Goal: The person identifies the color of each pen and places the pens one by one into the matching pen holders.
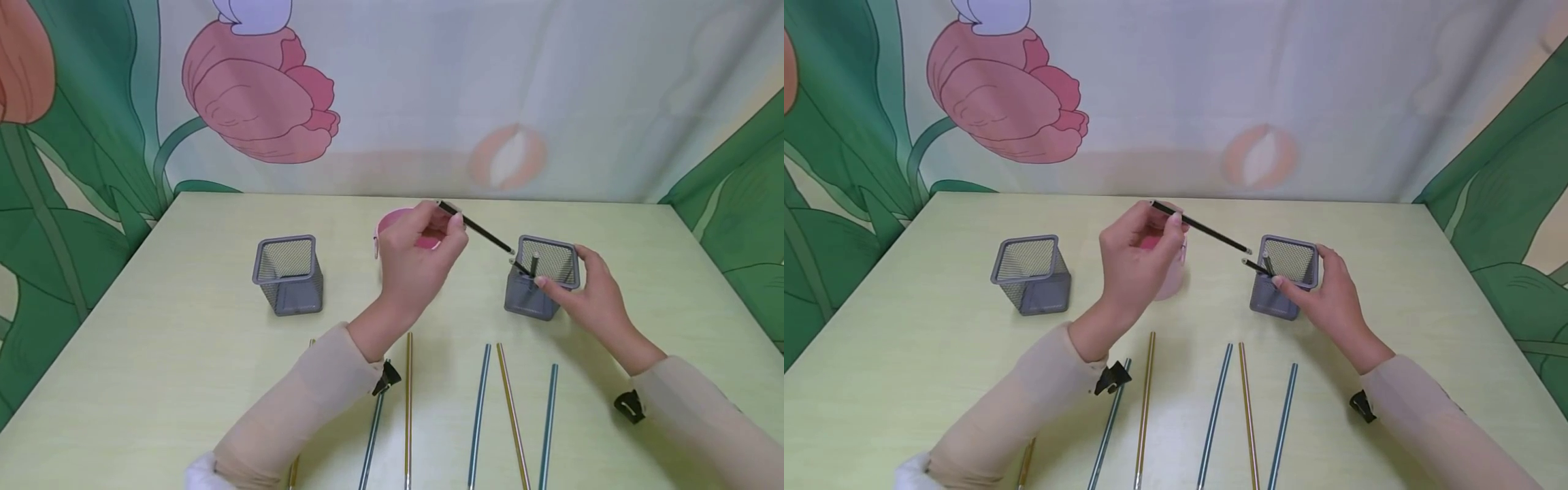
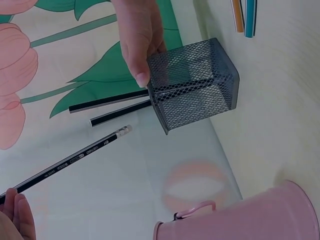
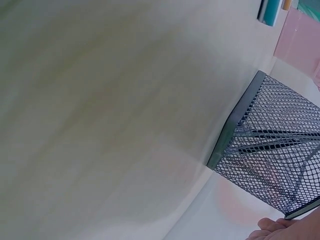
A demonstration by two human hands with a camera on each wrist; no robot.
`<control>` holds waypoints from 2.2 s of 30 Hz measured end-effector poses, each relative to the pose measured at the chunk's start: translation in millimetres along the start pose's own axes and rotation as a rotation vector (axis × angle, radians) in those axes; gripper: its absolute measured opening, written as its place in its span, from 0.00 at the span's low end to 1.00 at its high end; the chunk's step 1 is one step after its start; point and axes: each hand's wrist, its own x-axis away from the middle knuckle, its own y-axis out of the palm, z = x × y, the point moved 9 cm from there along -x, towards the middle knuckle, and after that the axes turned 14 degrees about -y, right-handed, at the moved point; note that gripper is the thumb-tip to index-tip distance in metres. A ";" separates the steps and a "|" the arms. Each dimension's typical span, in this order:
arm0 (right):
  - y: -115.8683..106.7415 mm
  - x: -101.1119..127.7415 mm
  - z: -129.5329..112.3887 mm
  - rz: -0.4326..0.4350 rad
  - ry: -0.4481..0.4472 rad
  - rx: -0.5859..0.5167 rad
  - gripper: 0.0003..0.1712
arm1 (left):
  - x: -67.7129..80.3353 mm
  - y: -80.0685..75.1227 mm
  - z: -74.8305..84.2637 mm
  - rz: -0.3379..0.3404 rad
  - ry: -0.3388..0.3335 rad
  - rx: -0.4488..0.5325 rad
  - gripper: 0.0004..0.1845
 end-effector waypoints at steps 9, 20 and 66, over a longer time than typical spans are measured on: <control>-0.7 0.6 -1.2 0.002 -0.006 -0.004 0.52 | -2.9 12.0 -7.6 -0.054 -0.068 0.047 0.05; 0.8 1.5 -2.7 -0.003 -0.009 0.002 0.52 | -6.6 32.2 -25.3 -0.174 -0.195 0.048 0.04; -2.3 3.2 -4.7 0.007 -0.008 -0.005 0.52 | 2.5 95.8 -66.4 -0.607 -0.308 -0.234 0.06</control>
